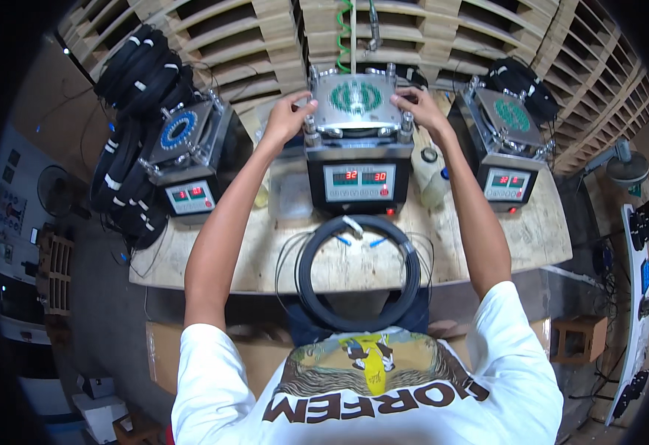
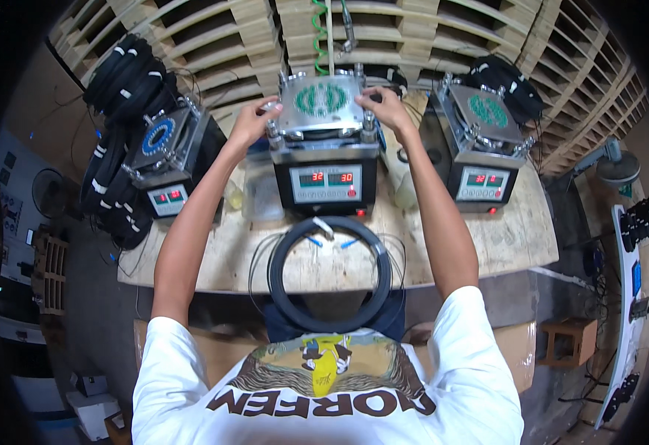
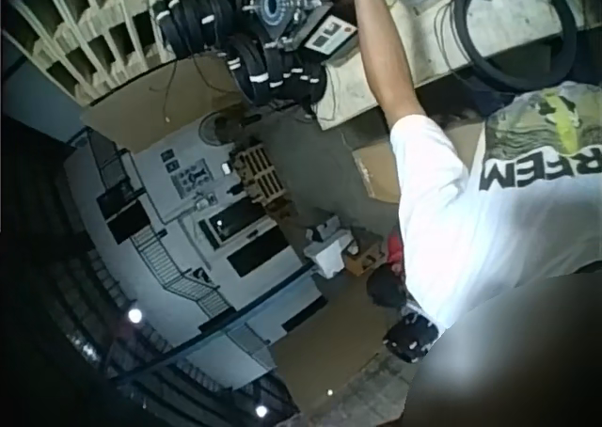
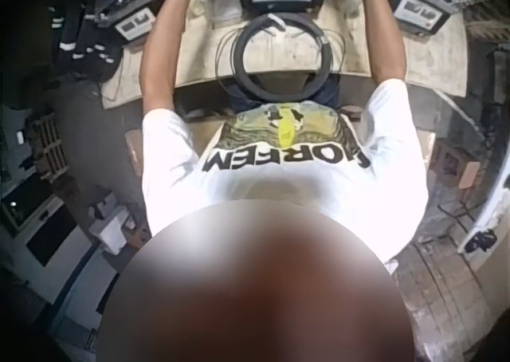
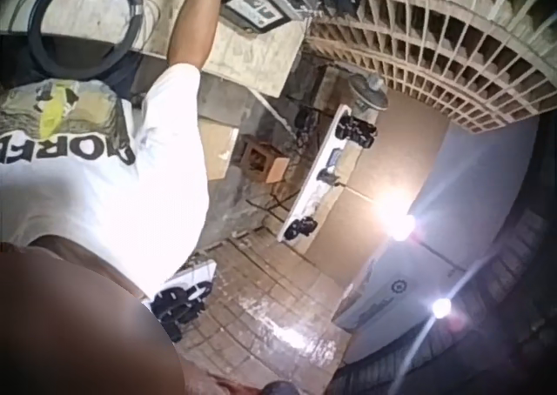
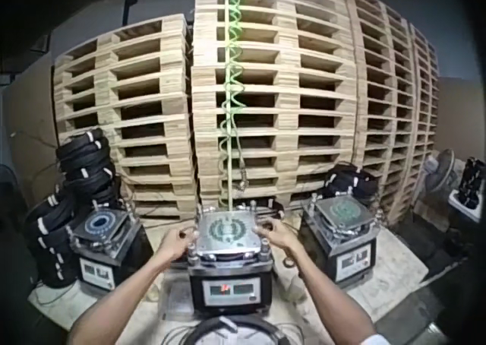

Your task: Operating industrial machinery to test and process optical fiber cables, including using a compressed air nozzle.

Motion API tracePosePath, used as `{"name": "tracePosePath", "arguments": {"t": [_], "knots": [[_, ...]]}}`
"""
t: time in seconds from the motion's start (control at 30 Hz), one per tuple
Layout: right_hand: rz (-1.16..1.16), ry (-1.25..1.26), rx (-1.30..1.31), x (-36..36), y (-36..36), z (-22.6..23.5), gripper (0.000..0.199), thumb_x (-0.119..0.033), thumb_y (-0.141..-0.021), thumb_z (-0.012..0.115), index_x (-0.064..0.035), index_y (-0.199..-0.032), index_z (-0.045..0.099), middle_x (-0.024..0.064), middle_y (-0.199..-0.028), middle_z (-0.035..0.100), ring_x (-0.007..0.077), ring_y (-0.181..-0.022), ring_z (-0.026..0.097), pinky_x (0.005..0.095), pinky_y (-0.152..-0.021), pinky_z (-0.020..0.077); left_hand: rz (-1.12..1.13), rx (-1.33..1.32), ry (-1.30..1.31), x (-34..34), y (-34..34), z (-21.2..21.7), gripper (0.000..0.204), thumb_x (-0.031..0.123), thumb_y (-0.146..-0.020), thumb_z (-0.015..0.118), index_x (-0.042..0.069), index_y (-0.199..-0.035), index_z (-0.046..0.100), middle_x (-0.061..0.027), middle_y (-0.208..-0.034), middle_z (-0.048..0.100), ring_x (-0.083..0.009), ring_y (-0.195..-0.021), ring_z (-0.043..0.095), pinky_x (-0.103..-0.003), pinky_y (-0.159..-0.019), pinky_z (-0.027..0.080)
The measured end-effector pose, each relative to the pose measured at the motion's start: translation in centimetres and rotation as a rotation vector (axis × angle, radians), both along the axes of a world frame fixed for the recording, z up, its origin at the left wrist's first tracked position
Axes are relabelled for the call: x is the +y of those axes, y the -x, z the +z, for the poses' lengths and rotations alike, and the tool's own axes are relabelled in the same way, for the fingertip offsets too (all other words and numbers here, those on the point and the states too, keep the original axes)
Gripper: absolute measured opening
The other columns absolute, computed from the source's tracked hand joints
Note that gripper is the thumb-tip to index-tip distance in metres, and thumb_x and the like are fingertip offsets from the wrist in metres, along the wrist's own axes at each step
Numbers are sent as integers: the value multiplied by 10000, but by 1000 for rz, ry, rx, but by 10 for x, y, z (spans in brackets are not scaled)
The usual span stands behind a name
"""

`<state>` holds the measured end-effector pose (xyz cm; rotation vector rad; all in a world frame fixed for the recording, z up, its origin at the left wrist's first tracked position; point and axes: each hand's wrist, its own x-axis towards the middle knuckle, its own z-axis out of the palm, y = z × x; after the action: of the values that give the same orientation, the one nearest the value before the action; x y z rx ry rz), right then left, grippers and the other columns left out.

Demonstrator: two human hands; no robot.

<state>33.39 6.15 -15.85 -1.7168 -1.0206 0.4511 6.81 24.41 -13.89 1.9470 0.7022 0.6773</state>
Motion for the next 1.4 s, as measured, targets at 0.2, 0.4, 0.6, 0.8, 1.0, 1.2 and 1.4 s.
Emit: {"name": "tracePosePath", "arguments": {"t": [0.2, 0.4, 0.6, 0.8, 1.0, 1.2, 1.4], "knots": [[-79, -101, -143, -80, 43, -30, 198, -175, -923, 641, 16, -976, 646, 62, -796, 642, 89, -673, 539, 265, -628, 457, 188, -210, -292, -64, 84, -69, 264, 209, -938, 634, 6, -1104, 657, -95, -812, 631, -158, -745, 593, -303, -706, 484], [197, 357, -149, -169, 100, -111, 273, -266, -875, 682, -6, -952, 661, 149, -788, 664, 192, -724, 637, 336, -676, 498, -56, 345, -316, -151, 160, -127, 382, 265, -927, 639, -41, -1152, 597, -225, -1081, 632, -375, -973, 625, -438, -842, 496], [228, 645, -320, -168, 141, -137, 542, -415, -733, 757, -33, -1094, 623, 214, -947, 687, 388, -922, 675, 469, -800, 529, -110, 531, -458, -149, 152, -164, 621, 281, -804, 719, -66, -1275, 510, -264, -1139, 572, -439, -1091, 540, -471, -956, 448], [18, 766, -488, -164, 169, -154, 533, -290, -586, 796, -20, -991, 582, 228, -919, 690, 414, -876, 671, 493, -777, 529, -115, 749, -405, -139, 131, -171, 744, 322, -701, 756, -64, -1286, 507, -274, -1189, 533, -479, -1138, 494, -521, -964, 429], [15, 655, -492, -169, 171, -144, 537, -251, -579, 776, 3, -1020, 604, 228, -910, 692, 414, -864, 677, 506, -760, 535, -151, 861, -235, -128, 118, -164, 468, 353, -678, 748, -35, -938, 718, -290, -987, 666, -408, -983, 642, -441, -886, 509], [7, 660, -355, -168, 163, -143, 542, -274, -600, 769, -9, -1046, 611, 232, -924, 695, 415, -884, 675, 498, -775, 528, -167, 698, 61, -126, 122, -169, 381, 352, -695, 709, -15, -792, 733, -207, -762, 708, -339, -729, 704, -408, -737, 541], [14, 456, -256, -173, 167, -148, 448, -231, -698, 745, -18, -1066, 602, 235, -861, 686, 424, -883, 666, 481, -788, 522, -143, 523, -16, -151, 143, -145, 453, 327, -738, 681, -60, -974, 685, -274, -858, 693, -402, -851, 690, -434, -795, 537]]}}
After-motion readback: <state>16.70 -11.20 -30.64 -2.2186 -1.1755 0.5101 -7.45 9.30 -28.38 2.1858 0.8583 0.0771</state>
